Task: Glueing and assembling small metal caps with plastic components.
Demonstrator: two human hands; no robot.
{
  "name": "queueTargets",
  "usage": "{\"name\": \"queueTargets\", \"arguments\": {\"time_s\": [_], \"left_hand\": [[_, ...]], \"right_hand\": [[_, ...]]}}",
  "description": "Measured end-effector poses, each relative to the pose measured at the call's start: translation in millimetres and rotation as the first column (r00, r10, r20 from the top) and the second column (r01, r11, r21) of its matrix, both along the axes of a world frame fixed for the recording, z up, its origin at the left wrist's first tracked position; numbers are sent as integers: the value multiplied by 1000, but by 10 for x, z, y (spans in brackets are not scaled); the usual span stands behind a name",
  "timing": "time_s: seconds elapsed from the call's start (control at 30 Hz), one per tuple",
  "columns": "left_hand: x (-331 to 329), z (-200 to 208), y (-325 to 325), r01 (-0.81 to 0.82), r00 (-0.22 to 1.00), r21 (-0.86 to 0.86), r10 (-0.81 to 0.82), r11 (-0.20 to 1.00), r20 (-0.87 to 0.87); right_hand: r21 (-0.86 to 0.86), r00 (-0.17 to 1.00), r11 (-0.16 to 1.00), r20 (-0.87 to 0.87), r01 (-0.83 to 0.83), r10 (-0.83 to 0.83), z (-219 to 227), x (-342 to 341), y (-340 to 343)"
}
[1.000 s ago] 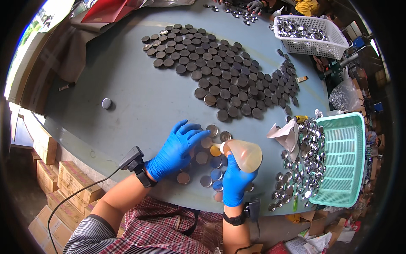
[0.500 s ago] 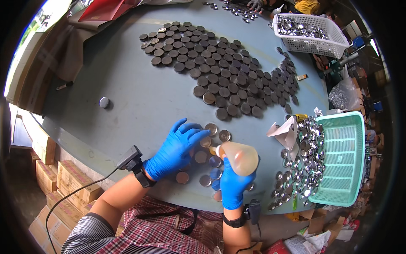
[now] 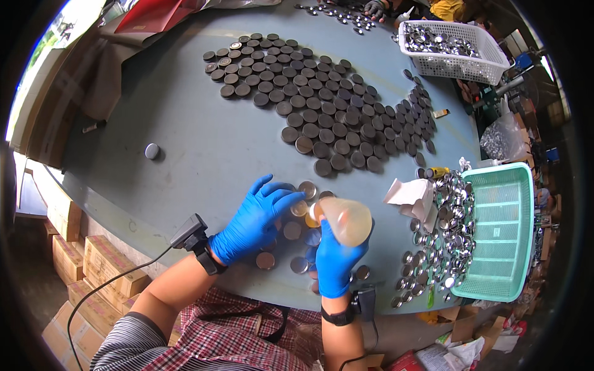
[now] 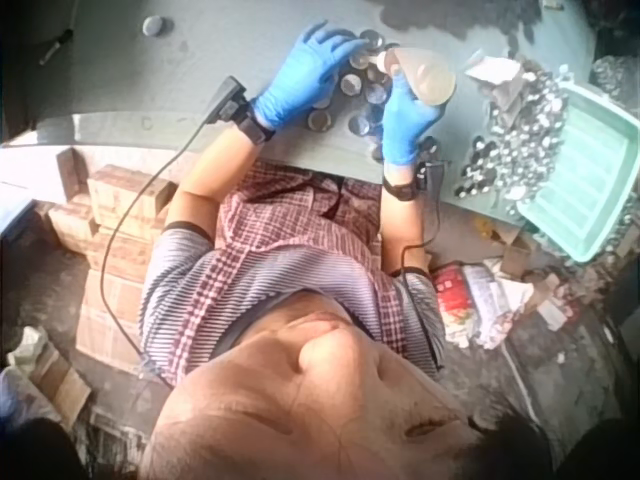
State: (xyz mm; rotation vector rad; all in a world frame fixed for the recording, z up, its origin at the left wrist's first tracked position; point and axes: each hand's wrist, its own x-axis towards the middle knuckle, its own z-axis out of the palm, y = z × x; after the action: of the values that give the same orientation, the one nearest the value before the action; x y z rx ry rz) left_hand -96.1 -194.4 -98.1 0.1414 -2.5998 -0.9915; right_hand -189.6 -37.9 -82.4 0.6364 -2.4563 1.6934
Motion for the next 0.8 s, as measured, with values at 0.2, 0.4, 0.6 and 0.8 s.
{"name": "queueTargets", "arguments": {"time_s": [0.2, 0.4, 0.6, 0.8], "left_hand": [[35, 118, 40, -84, 995, -56, 80, 995, -57], [-143, 77, 222, -42, 999, 38, 43, 998, -10], [-170, -31, 271, -9, 1000, -7, 8, 1000, -25], [-175, -32, 269, 9, 1000, -68, -10, 998, -21]], "right_hand": [[-322, 958, 931, 276, 173, -83, 229, 16, 155], [-283, 962, 946, 260, 159, -84, 74, 71, 300], [-170, 974, 975, 197, 146, -111, 28, 37, 328], [-96, 984, 985, 118, 144, -132, 81, 150, 312]]}}
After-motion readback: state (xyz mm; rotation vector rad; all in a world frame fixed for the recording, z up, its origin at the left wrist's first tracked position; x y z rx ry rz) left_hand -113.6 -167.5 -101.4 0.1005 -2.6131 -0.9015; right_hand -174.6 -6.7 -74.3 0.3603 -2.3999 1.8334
